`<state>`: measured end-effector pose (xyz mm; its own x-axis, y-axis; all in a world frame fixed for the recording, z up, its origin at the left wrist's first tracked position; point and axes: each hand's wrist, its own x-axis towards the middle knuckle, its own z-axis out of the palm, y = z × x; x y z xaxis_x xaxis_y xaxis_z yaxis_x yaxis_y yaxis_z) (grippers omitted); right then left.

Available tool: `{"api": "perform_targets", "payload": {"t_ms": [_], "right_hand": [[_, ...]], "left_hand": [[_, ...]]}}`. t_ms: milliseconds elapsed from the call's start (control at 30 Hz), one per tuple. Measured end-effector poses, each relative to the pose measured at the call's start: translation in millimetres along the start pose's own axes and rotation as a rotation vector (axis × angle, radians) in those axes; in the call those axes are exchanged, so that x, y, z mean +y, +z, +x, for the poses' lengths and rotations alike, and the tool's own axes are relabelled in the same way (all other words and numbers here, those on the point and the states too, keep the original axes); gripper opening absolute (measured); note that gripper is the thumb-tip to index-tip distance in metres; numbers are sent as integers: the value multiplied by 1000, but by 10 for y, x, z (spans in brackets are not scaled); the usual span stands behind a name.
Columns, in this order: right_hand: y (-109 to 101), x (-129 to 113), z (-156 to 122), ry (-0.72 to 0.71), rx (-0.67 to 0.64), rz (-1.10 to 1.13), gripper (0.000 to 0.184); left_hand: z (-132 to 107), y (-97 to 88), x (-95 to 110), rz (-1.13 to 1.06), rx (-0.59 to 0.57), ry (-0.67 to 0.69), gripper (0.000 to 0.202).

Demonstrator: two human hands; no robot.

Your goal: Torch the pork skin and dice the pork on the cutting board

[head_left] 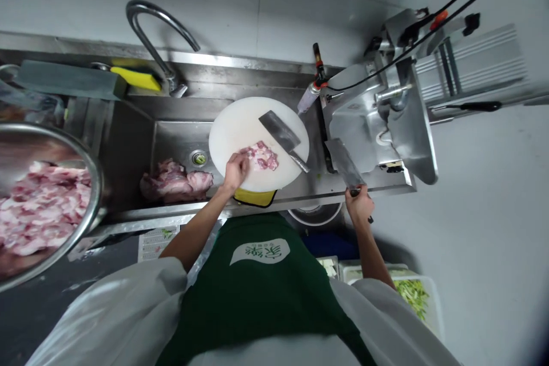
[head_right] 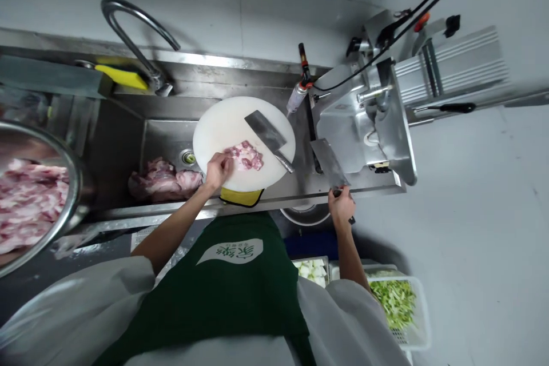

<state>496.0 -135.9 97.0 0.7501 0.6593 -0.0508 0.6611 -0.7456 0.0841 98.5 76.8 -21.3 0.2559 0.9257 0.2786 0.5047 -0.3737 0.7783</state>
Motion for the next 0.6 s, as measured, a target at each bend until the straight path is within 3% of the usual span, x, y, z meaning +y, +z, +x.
{"api": "perform_targets", "payload": {"t_ms": [133,200,333,433,600], "right_hand": [[284,164,353,37,0,29,43],[387,175,489,38,-6,48,43],[488,183,718,-13,-70,79,41],[530,204,930,-80,-75,108,41],[608,176,1291,-202,-79,103,40]], "left_hand": [[274,260,181,114,156,-85,25],[342,465,320,170,120,-42,37],[307,779,563,308,-68,87,62],[264,802,589,402,-150,82,53],[410,649,503,552,-238,-47,43]]}}
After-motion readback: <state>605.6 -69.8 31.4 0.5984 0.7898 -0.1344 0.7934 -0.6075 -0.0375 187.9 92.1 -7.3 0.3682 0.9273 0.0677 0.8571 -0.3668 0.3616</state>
